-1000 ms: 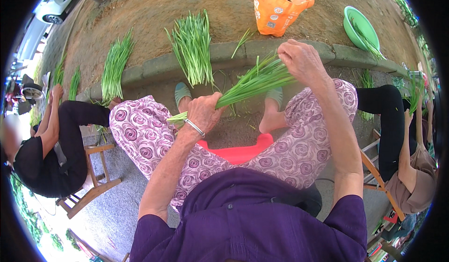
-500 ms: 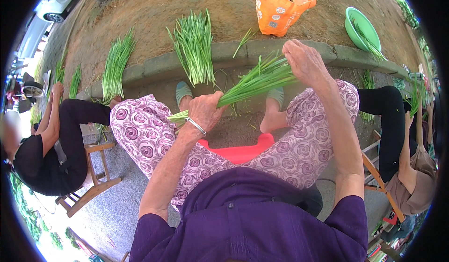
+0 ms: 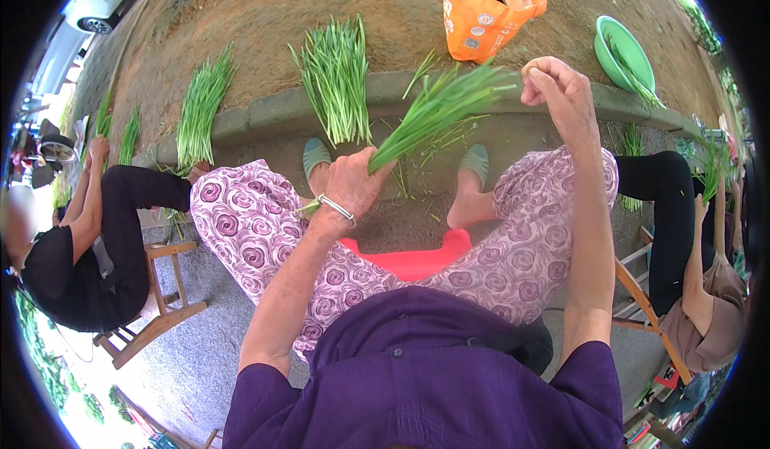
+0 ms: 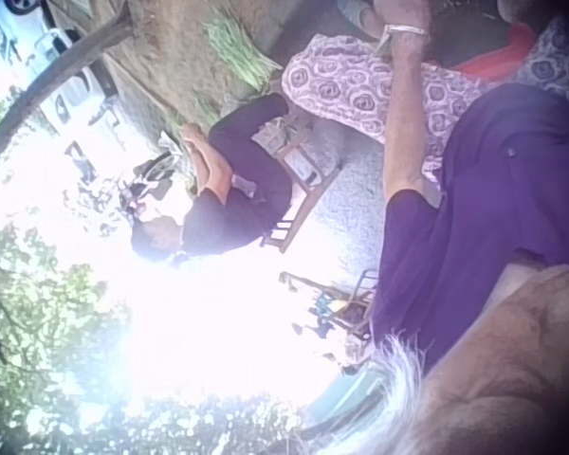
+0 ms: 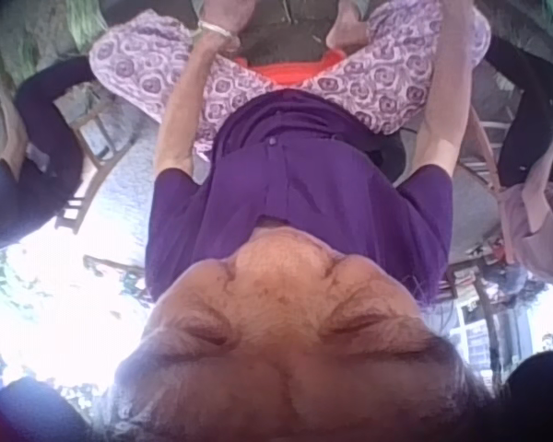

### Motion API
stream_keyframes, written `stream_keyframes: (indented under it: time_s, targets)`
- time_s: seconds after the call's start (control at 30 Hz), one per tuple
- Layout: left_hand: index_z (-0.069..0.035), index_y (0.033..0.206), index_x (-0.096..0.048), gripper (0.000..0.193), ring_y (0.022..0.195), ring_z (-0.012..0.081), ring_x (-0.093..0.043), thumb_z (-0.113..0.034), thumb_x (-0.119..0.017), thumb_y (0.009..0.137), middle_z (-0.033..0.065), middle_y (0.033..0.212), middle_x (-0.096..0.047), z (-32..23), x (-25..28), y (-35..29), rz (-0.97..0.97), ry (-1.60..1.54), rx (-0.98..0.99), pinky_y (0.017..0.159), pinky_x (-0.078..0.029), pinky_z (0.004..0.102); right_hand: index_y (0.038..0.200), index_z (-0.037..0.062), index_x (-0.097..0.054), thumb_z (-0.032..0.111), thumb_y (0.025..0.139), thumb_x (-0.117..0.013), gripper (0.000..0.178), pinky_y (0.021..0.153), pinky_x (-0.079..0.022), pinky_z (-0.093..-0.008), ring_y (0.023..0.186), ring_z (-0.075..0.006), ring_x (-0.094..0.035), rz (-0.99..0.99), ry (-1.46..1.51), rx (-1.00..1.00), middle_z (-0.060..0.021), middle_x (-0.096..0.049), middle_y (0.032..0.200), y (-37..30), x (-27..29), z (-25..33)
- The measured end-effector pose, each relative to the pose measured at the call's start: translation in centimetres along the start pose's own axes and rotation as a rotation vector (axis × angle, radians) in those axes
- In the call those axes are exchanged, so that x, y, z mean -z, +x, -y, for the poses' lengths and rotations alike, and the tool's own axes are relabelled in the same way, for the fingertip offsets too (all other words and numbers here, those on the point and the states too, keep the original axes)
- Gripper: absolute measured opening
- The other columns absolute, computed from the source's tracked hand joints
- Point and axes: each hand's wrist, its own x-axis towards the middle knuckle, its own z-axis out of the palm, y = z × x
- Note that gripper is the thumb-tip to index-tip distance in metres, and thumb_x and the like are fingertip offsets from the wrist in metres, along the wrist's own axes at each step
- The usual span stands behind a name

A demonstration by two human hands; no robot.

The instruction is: The person sorts green onions by hand, picking individual stalks from a bunch to clean or separate them while sitting on a stool.

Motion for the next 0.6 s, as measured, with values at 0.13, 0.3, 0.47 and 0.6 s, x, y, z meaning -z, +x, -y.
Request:
stream_keyframes:
  time_s: [0.13,0.3,0.47,0.6]
  targets:
    - [0.000,0.084,-0.061,0.041,0.057,0.0332,-0.058,-0.041,-0.062,0.088,0.0161,0.058,-0.055,-0.4,0.3,0.2,0.029,-0.069,0.035,0.057,-0.044,0.0416,0.081,-0.0015,-0.061,0.013,0.086,-0.058,0.015,0.058,-0.046,-0.0274,0.062,-0.0093,-0.057,0.162,-0.172,-0.064,-0.0046,-0.060,0.065,0.1,0.2,-1.2]
    - [-0.001,0.085,-0.061,0.041,0.057,0.0337,-0.058,-0.042,-0.062,0.087,0.0159,0.059,-0.055,-0.5,0.5,0.1,0.033,-0.095,0.051,0.057,-0.044,0.0417,0.076,-0.0001,-0.062,0.005,0.076,-0.055,0.008,0.059,-0.046,-0.0322,0.063,-0.0160,-0.059,0.222,-0.391,0.024,-0.0092,-0.059,0.064,-0.7,-1.1,-1.4]
    - [-0.004,0.089,-0.062,0.037,0.064,0.0369,-0.061,-0.042,-0.062,0.087,0.0169,0.062,-0.059,-0.5,0.2,0.1,0.005,-0.014,0.050,0.058,-0.045,0.0441,0.089,0.0001,-0.064,0.001,0.081,-0.054,0.013,0.063,-0.047,-0.0258,0.067,-0.0098,-0.060,-0.118,-0.179,0.112,-0.0047,-0.064,0.075,-0.3,-1.7,-0.7]
    - [-0.008,0.092,-0.062,0.032,0.069,0.0373,-0.063,-0.039,-0.062,0.087,0.0168,0.065,-0.061,-0.4,-0.2,0.0,-0.021,0.115,-0.004,0.059,-0.046,0.0458,0.095,-0.0014,-0.065,0.002,0.085,-0.056,0.014,0.063,-0.047,-0.0223,0.066,-0.0070,-0.058,-0.015,-0.116,0.164,-0.0040,-0.065,0.079,-0.6,-4.5,1.4]
